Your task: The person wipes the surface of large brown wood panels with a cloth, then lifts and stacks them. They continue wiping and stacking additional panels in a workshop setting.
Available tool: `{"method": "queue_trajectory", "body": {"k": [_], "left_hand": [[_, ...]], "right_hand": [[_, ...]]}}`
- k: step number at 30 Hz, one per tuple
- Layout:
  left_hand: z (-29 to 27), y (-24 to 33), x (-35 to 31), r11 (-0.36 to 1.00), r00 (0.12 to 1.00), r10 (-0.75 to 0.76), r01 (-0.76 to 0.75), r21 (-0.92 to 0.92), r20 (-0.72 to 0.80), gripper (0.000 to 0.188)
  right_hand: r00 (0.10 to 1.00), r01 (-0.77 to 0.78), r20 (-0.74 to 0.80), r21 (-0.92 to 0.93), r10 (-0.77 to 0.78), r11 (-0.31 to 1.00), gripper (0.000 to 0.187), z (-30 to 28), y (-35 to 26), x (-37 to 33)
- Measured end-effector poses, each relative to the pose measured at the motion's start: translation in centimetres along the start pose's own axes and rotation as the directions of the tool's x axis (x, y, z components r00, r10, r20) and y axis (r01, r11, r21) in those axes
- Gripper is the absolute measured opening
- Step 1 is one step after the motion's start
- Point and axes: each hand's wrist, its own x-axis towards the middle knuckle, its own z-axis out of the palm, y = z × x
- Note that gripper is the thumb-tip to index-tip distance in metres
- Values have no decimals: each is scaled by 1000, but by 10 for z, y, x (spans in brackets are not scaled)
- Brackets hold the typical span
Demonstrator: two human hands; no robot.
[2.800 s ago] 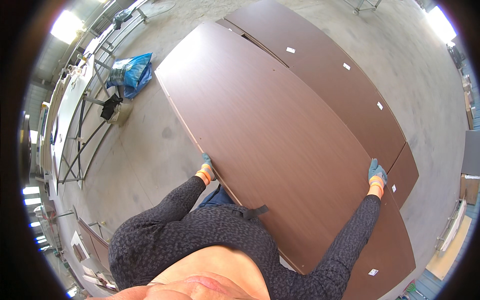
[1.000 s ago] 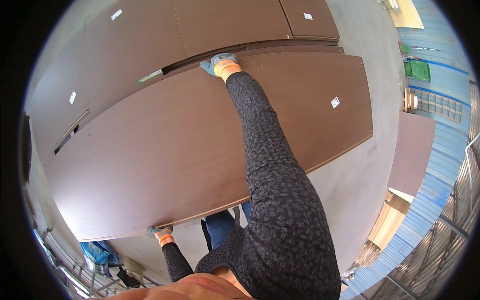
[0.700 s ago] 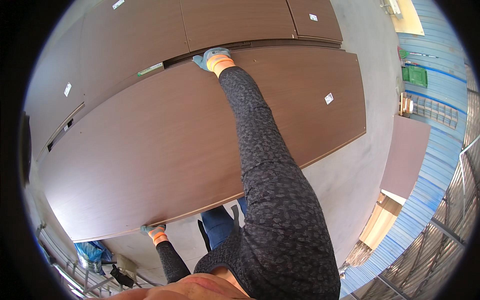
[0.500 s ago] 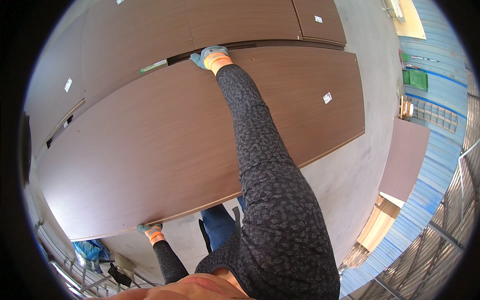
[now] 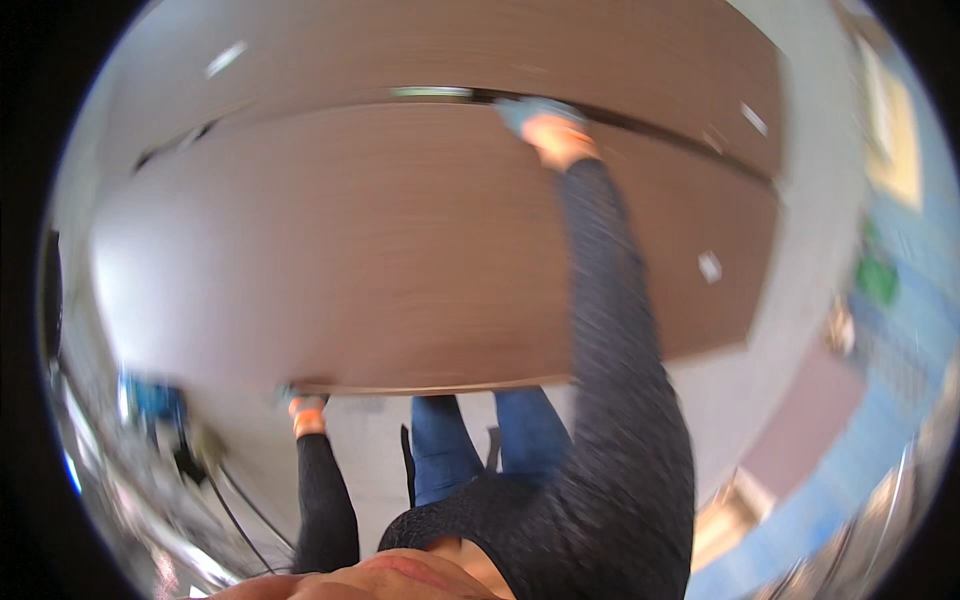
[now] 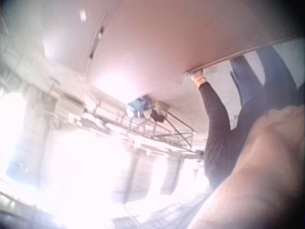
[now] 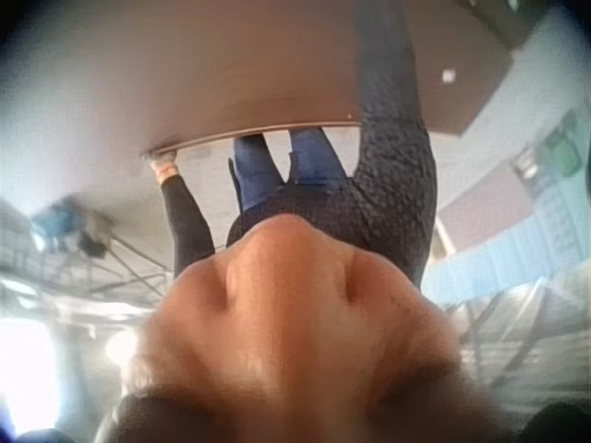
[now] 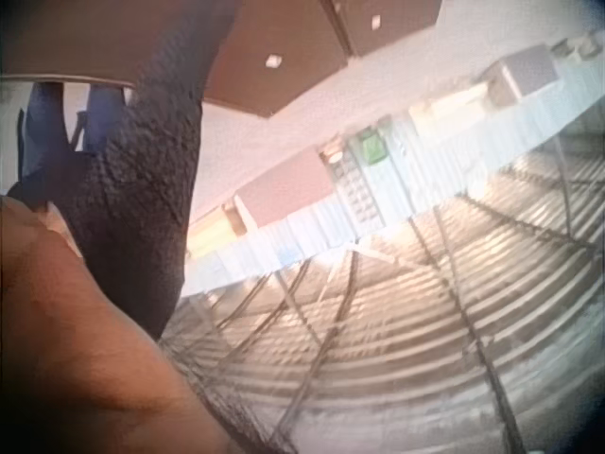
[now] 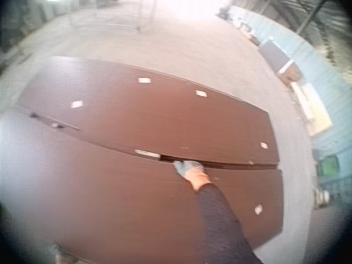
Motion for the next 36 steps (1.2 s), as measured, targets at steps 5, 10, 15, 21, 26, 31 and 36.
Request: {"method": "queue_trajectory", "body": {"k": [5, 10, 15, 21, 26, 31, 36], "left_hand": [[42, -3, -1, 999, 991, -26, 23, -31, -132, 107], [-16, 12, -1, 993, 969, -47, 19, -118, -242, 111], [33, -16, -6, 999, 993, -36, 37, 9, -111, 102], [69, -31, -18, 996, 967, -39, 57, 65, -252, 81], [46, -3, -1, 989, 972, 37, -3, 146, -233, 86], [40, -4, 3, 988, 952, 72, -26, 153, -298, 76], [29, -10, 12, 984, 964, 56, -8, 179, -262, 72]], "right_hand": [[982, 17, -183, -187, -52, 982, 77, 38, 84, 1], [992, -88, 70, -203, 104, 975, 85, 48, 26, -5], [990, -86, 103, -113, 98, 990, 69, 34, 58, -5], [966, -178, -198, -43, 166, 983, 72, 20, 68, -14], [977, -215, -6, -88, 215, 973, 81, 29, 72, -5], [977, -212, -3, -97, 213, 972, 79, 18, 62, -12], [978, -207, 13, -82, 208, 975, 75, 8, 64, -15]]}}
